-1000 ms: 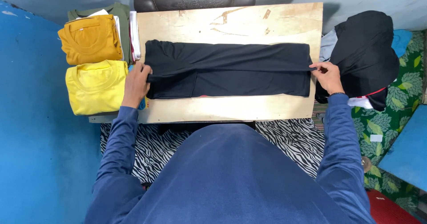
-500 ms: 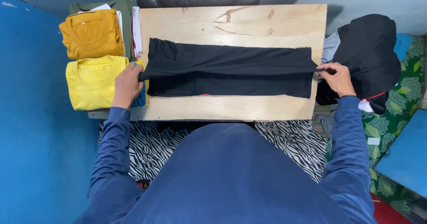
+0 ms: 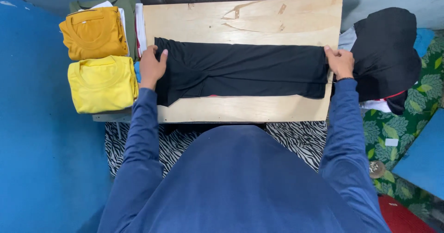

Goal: The recorder is folding several black t-shirts and placing them on a stack on a wooden table.

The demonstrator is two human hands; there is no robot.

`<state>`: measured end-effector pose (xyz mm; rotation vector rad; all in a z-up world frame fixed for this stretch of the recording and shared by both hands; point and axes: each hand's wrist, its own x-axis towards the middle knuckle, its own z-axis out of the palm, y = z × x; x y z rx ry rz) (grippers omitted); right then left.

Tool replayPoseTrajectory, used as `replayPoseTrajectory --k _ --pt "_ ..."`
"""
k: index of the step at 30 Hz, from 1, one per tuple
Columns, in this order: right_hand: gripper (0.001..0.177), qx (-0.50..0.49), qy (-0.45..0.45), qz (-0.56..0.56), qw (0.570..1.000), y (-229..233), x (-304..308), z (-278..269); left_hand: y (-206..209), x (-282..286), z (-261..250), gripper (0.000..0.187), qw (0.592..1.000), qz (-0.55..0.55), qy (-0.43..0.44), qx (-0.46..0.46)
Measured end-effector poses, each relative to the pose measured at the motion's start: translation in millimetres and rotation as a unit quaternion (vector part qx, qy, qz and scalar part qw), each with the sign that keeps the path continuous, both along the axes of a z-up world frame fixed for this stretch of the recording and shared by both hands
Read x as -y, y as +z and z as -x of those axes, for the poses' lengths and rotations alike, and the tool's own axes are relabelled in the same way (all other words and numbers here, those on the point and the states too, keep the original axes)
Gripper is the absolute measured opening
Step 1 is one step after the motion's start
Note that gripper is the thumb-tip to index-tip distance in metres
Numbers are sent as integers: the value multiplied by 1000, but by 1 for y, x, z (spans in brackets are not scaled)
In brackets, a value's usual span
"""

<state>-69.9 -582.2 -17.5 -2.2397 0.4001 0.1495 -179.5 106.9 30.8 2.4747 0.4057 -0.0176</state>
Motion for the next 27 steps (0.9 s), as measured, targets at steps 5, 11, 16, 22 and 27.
replayPoseTrajectory --k 5,11,16,22,27 --pt "61 -64 -37 150 986 -34 -31 -21 -67 8 -43 66 983 -95 137 77" --pt "33 151 -96 57 982 -49 -38 -17 -77 11 -43 44 946 -87 313 12" --pt "31 225 -150 -38 962 -40 -46 -19 -120 -22 -47 28 933 -6 343 110" --pt "31 215 -156 -38 963 -62 -39 -34 -152 -39 -38 30 903 64 412 101" --pt "33 220 -143 46 964 -69 -31 -40 -131 -30 -20 32 915 27 389 107"
